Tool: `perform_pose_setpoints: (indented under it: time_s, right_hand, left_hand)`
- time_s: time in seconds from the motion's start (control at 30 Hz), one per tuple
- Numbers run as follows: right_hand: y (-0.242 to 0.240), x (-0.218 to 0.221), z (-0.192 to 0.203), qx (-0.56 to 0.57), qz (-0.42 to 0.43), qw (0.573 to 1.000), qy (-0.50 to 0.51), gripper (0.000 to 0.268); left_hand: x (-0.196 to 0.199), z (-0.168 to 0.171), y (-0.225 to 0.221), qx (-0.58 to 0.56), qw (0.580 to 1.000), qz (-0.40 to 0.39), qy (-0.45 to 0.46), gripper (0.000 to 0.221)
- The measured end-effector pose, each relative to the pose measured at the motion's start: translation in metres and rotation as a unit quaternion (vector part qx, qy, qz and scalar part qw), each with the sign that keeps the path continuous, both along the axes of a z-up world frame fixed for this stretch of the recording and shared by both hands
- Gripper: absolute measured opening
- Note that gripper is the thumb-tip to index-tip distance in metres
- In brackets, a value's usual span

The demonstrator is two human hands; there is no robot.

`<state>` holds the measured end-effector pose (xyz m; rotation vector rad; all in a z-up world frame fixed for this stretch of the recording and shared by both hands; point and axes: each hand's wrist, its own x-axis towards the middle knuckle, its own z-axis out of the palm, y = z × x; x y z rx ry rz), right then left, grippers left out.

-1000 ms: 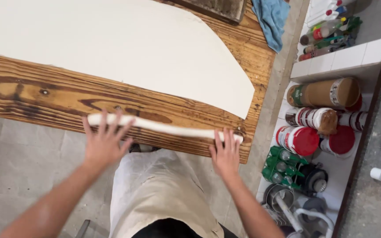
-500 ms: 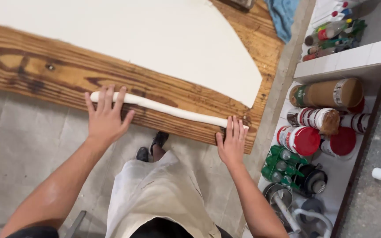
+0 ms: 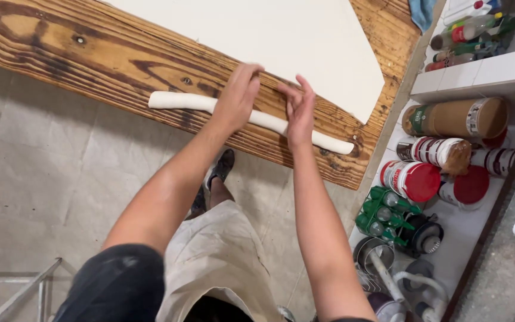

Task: Shaping dough into long cylinders by cutting it into strips and rolling them on a wooden table.

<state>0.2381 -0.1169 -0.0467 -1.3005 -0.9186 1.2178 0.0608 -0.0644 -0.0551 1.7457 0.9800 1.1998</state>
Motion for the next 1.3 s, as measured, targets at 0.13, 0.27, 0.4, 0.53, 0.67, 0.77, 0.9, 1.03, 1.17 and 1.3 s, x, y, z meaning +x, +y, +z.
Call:
perform_pose_setpoints:
  time_s: [0.13, 0.27, 0.4, 0.53, 0.67, 0.77, 0.9, 1.03, 1.17, 1.3]
  right_hand:
    - [-0.037, -0.004, -0.010, 0.021, 0.013, 0.996, -0.083, 0.071]
    - [-0.018, -0.004, -0.013, 0.099, 0.001, 0.985, -0.144, 0.074]
    - [0.029, 0.006, -0.030, 0.182, -0.016, 0.952, -0.245, 0.077]
    - [0.054, 0.005, -0.025, 0.201, -0.017, 0.947, -0.249, 0.075]
    - [0.019, -0.002, -0.011, 0.161, 0.021, 0.966, -0.203, 0.065]
    - [-0.013, -0.013, 0.011, 0.101, 0.049, 0.974, -0.197, 0.072]
    - [-0.036, -0.021, 0.021, 0.055, 0.075, 0.971, -0.221, 0.077]
    - [-0.010, -0.008, -0.026, 0.133, 0.032, 0.970, -0.200, 0.095]
    - [0.032, 0.005, -0.012, 0.203, -0.001, 0.957, -0.209, 0.095]
    - [0.062, 0.004, -0.017, 0.216, -0.030, 0.937, -0.274, 0.087]
  left_hand:
    - [-0.007, -0.026, -0.040, 0.050, 0.996, -0.006, 0.071, 0.044]
    - [-0.003, -0.005, -0.022, 0.071, 0.994, -0.002, 0.077, 0.060]
    - [0.012, 0.001, 0.017, 0.100, 0.992, 0.005, 0.074, 0.064]
    - [0.022, -0.010, 0.043, 0.100, 0.991, 0.029, 0.082, 0.063]
    - [0.012, -0.009, 0.011, 0.028, 0.999, -0.011, 0.033, 0.058]
    - [0.003, -0.010, -0.020, 0.028, 0.998, -0.015, 0.060, 0.058]
    - [-0.009, 0.003, -0.049, 0.001, 0.994, -0.021, 0.111, 0.058]
    - [-0.003, 0.005, -0.015, 0.032, 0.994, -0.046, 0.095, 0.064]
    - [0.025, -0.001, 0.024, 0.044, 0.996, -0.045, 0.056, 0.075]
    - [0.027, -0.005, 0.054, 0.072, 0.995, 0.001, 0.068, 0.073]
